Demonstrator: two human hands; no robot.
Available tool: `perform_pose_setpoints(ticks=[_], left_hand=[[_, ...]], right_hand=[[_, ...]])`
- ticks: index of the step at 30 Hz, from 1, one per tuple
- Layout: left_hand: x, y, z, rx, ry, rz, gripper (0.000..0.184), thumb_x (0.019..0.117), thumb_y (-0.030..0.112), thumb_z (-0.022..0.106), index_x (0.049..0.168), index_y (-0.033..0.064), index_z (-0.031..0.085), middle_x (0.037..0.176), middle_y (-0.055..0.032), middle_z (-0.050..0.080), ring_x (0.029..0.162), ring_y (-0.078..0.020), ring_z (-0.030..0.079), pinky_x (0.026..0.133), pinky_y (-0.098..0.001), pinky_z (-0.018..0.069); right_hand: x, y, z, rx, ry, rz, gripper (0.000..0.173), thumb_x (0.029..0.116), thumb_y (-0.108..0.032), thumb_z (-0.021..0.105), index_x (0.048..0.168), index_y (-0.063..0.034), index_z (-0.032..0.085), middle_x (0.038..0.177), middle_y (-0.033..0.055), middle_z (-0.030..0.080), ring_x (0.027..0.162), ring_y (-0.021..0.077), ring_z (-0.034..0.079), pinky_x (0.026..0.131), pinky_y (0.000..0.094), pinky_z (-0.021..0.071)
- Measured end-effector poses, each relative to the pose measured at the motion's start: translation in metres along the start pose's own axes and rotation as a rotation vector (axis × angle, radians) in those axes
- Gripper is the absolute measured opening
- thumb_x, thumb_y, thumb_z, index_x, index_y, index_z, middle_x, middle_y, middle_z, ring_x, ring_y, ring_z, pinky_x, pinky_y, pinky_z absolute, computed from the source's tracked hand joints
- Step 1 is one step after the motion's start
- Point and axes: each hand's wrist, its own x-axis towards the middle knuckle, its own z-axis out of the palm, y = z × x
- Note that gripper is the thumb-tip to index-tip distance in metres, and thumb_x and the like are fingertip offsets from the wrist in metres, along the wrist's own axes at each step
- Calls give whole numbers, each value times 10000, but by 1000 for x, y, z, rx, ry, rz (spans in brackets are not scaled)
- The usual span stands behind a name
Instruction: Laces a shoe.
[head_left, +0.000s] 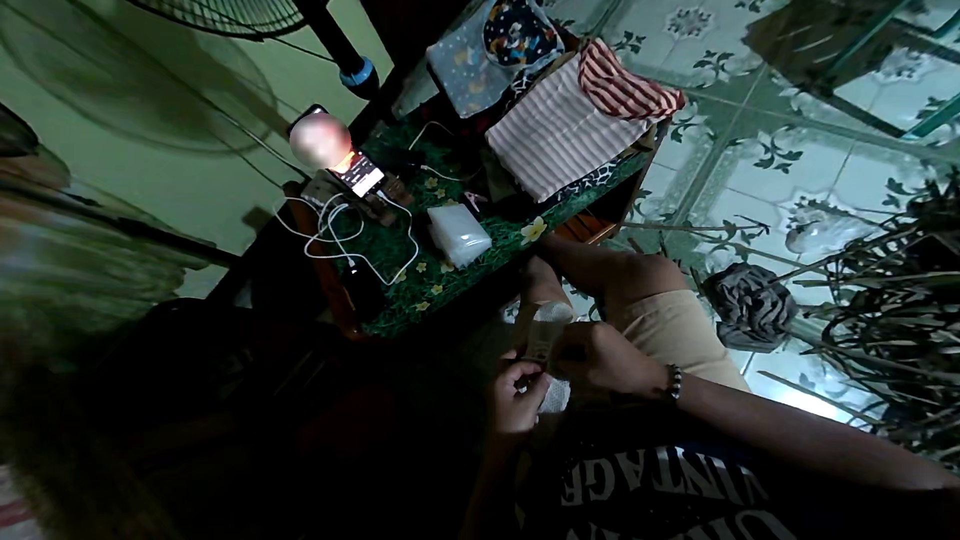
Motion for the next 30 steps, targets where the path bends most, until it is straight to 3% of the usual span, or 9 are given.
perform_pose_setpoints(ticks=[14,16,21,26,30], left_hand=[[-1,-5,5,14,44,63,104,794,67,770,865,0,732,1314,-190,619,1229,-178,590,968,-287,535],[0,-7,5,17,48,103,99,799,68,769,864,-2,744,1307,-198,630,1236,-183,595,971,-284,537],[1,-4,0,7,-5,83,170,929,104,675,938,-49,748,1346,-213,613,1244,-180,596,1022,-295,513],[8,-6,-3,32,-9,59,88,862,50,711,935,1,704,1268,-174,653,1247,-192,592,1003,-316,517],[10,-7,-3,102,1,117,104,859,51,748,953,8,760,1262,-172,667,1205,-171,622,978,-289,534]], right_hand=[[-3,-2,10,-63,44,9,232,910,-253,680,964,-33,729,996,135,700,927,277,681,839,515,551],[-4,-1,13,-63,55,-7,228,920,-238,671,974,-23,727,1010,146,700,945,283,682,857,508,550],[-4,8,15,9,75,-43,205,928,-230,672,994,-49,742,1004,115,700,928,232,678,854,460,558],[-3,12,16,95,57,-22,191,933,-205,684,1011,-42,744,1013,110,700,913,192,675,862,403,562],[-4,11,15,95,66,-3,191,927,-198,693,1010,-35,748,1016,117,701,932,199,675,876,406,557]])
